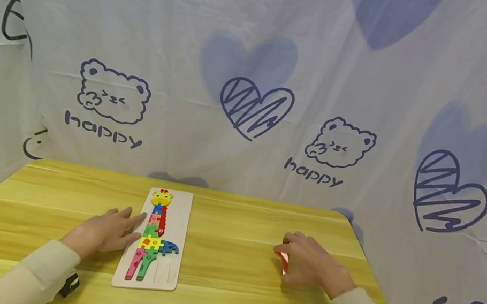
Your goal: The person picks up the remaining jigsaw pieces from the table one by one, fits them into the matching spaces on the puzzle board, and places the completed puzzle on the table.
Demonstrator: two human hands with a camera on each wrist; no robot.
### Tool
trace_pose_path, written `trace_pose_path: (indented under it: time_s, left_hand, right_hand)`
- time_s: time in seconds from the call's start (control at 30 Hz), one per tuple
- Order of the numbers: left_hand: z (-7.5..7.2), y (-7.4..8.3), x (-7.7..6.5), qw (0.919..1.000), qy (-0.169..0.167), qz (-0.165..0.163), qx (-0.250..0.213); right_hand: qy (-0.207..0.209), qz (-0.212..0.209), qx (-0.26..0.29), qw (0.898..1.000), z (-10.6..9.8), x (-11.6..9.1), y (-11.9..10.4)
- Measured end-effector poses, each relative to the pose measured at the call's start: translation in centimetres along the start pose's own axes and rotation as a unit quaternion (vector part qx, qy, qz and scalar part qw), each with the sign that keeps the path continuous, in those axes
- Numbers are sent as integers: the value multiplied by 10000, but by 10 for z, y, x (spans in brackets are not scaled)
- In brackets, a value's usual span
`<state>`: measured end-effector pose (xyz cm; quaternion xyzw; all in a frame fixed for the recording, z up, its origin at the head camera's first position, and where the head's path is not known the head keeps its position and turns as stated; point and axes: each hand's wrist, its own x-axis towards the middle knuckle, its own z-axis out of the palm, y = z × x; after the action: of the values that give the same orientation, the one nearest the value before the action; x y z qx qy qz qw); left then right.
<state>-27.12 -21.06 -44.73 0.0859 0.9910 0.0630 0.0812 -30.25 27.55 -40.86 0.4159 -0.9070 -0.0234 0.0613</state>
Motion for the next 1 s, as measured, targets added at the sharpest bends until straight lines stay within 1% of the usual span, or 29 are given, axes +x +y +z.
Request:
trace_pose_path:
  time_s: [0.1,0.27,0.43,0.6,0.8,1.0]
  left_hand:
    - [-1,0,0,10000,-17,16,-5]
    - [-1,0,2,10000,-19,35,7]
    - [0,-1,3,10000,-31,-11,17]
    - [-1,-1,2,10000,-54,-11,-2]
    - [0,-1,0,10000,-44,-36,-20]
    - [-1,-1,1,10000,-10,8,3]
  right_hand:
    - [24,74,15,10000,1,8,-6]
    - [123,27,110,9999,2,20,-16]
    - [101,-83,253,9996,-1,35,-33]
    - [-20,-234,453,9987,-2,49,-49]
    - [-139,-539,552,9969,1,65,-72]
    - [-466,-500,715,9951,3,81,-95]
